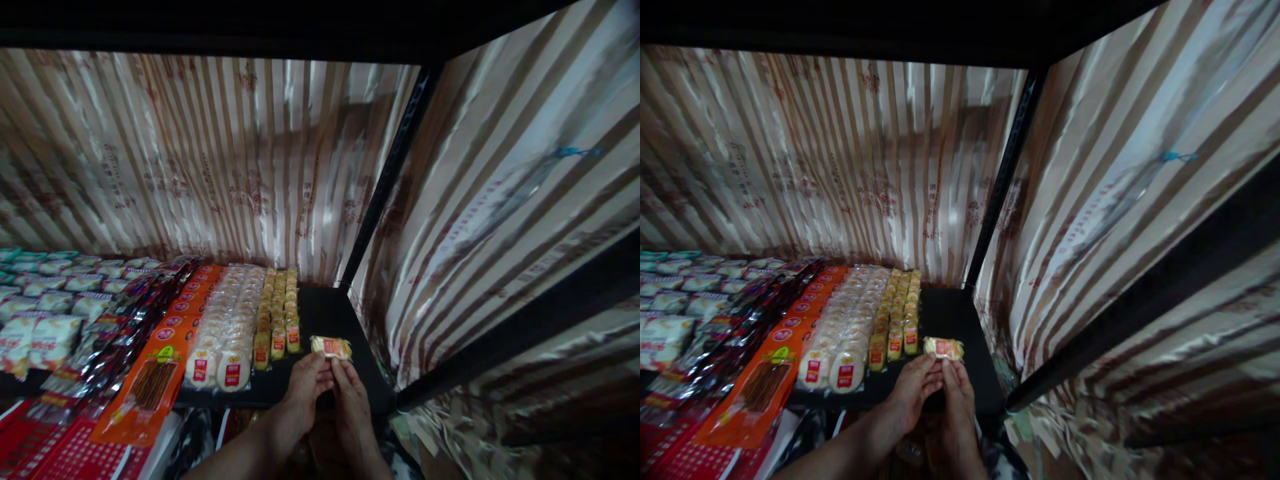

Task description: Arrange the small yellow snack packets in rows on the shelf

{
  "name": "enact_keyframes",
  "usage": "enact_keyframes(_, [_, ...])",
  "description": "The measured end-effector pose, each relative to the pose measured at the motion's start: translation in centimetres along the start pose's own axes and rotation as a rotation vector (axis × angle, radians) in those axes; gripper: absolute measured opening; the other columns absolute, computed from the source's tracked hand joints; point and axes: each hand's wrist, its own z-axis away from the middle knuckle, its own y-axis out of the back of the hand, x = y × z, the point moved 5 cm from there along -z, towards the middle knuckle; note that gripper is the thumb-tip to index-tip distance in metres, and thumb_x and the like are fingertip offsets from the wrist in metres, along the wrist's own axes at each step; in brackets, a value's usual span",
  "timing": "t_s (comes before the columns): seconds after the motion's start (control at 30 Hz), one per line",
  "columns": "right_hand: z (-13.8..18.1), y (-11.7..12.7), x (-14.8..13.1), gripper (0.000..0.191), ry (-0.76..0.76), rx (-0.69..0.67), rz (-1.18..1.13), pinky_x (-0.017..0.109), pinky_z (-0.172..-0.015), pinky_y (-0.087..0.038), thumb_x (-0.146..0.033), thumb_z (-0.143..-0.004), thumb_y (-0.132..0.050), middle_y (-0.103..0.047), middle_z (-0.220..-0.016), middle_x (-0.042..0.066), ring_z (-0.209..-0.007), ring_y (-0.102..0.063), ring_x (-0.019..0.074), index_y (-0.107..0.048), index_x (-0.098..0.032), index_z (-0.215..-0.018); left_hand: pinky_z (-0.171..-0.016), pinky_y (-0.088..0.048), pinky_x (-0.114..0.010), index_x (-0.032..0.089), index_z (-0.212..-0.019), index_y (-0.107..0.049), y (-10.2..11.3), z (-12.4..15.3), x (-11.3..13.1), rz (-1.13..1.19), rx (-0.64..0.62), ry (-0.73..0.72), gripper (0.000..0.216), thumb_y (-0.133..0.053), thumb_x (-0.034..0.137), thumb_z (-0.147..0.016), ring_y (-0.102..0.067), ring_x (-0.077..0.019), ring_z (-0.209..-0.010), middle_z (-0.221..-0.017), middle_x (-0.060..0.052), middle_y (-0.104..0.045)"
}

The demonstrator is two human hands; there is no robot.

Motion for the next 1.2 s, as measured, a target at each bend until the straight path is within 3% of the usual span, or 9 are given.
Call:
enact_keyframes(0.13, [-2.9, 0.0, -1.7, 0.029, 0.071, 0.048, -0.008, 0.028, -0.067, -0.052, -0.042, -0.06, -0.068, -0.066, -0.073, -0.001, -0.073, -0.064, 0.0179, -0.058, -0.022, -0.078, -0.062, -0.048, -0.02, 0.011, -0.077, -0.063, -0.5, -1.9, 0.1, 0.058, 0.092, -0.011, 0.014, -0.069, 0.022, -0.072, -0.06, -0.0097, -0.059, -0.067, -0.005, -0.065])
enact_keyframes(0.27, [-5.1, -1.4, -3.5, 0.033, 0.105, -0.02, -0.007, 0.028, -0.068, -0.051, -0.043, -0.062, -0.068, -0.066, -0.078, 0.001, -0.075, -0.063, 0.0171, -0.059, -0.019, -0.083, -0.061, -0.047, -0.019, 0.012, -0.073, -0.06, -1.8, -3.5, 1.2, 0.146, 0.103, -0.085, 0.006, -0.065, 0.015, -0.074, -0.059, -0.0079, -0.057, -0.064, -0.002, -0.063])
enact_keyframes(0.4, [-6.4, -1.8, -3.3, 0.044, 0.115, 0.039, 0.069, 0.026, -0.07, -0.051, -0.04, -0.056, -0.074, -0.066, -0.085, 0.002, -0.08, -0.063, 0.0171, -0.057, -0.02, -0.091, -0.064, -0.049, -0.02, 0.013, -0.075, -0.06, -2.7, -4.7, 0.9, 0.136, 0.084, -0.11, 0.01, -0.068, 0.018, -0.071, -0.061, -0.0099, -0.063, -0.07, -0.002, -0.064])
enact_keyframes(0.53, [-8.8, -0.6, -2.0, 0.04, 0.12, 0.067, 0.164, 0.027, -0.066, -0.05, -0.041, -0.054, -0.073, -0.066, -0.078, 0.001, -0.073, -0.063, 0.0168, -0.058, -0.02, -0.085, -0.058, -0.048, -0.02, 0.013, -0.079, -0.056, -1.8, -5.9, -1.0, 0.08, 0.19, 0.007, 0.005, -0.059, 0.016, -0.078, -0.058, -0.0089, -0.054, -0.064, -0.002, -0.06])
enact_keyframes(0.63, [-11.4, 0.3, -1.6, 0.037, 0.133, 0.088, 0.298, 0.028, -0.069, -0.049, -0.04, -0.055, -0.069, -0.066, -0.077, 0.001, -0.072, -0.062, 0.0171, -0.06, -0.019, -0.084, -0.053, -0.048, -0.021, 0.012, -0.09, -0.054, -1.1, -6.7, -1.6, 0.01, 0.275, 0.077, 0.011, -0.054, 0.013, -0.078, -0.058, -0.0087, -0.05, -0.073, -0.004, -0.061])
enact_keyframes(0.7, [-13.3, 0.2, -1.7, 0.038, 0.154, 0.096, 0.382, 0.028, -0.07, -0.048, -0.042, -0.055, -0.066, -0.066, -0.078, 0.001, -0.073, -0.061, 0.0173, -0.061, -0.019, -0.085, -0.052, -0.048, -0.02, 0.01, -0.099, -0.054, -0.9, -7.0, -1.2, -0.042, 0.318, 0.081, 0.022, -0.05, 0.011, -0.078, -0.06, -0.0095, -0.057, -0.091, -0.009, -0.061])
enact_keyframes(0.87, [-17.9, -2.4, -2.1, 0.042, 0.242, 0.08, 0.578, 0.028, -0.066, -0.048, -0.047, -0.058, -0.058, -0.066, -0.074, 0.001, -0.068, -0.061, 0.017, -0.063, -0.018, -0.087, -0.059, -0.052, -0.021, 0.012, -0.131, -0.036, -1.5, -7.2, 0.3, -0.098, 0.305, 0.058, 0.049, -0.043, 0.018, -0.083, -0.058, -0.0189, -0.102, -0.131, -0.014, -0.044])
enact_keyframes(1.03, [-21.9, -4.9, -1.3, 0.034, 0.313, 0.104, 0.669, 0.028, -0.07, -0.048, -0.043, -0.063, -0.056, -0.067, -0.078, 0.001, -0.073, -0.063, 0.0168, -0.058, -0.02, -0.088, -0.074, -0.052, -0.021, 0.016, -0.14, -0.019, -1.9, -7.8, 0.9, -0.042, 0.253, 0.019, 0.06, -0.041, 0.023, -0.085, -0.043, -0.0197, -0.124, -0.143, -0.011, -0.032])
enact_keyframes(1.2, [-24.1, -6.4, -0.2, 0.02, 0.334, 0.126, 0.745, 0.029, -0.076, -0.047, -0.037, -0.066, -0.055, -0.065, -0.081, 0.0, -0.077, -0.063, 0.0165, -0.052, -0.023, -0.079, -0.081, -0.05, -0.022, 0.027, -0.142, -0.011, -1.1, -9.0, -0.3, -0.009, 0.25, 0.011, 0.069, -0.046, 0.027, -0.082, -0.045, -0.0192, -0.122, -0.145, -0.007, -0.029])
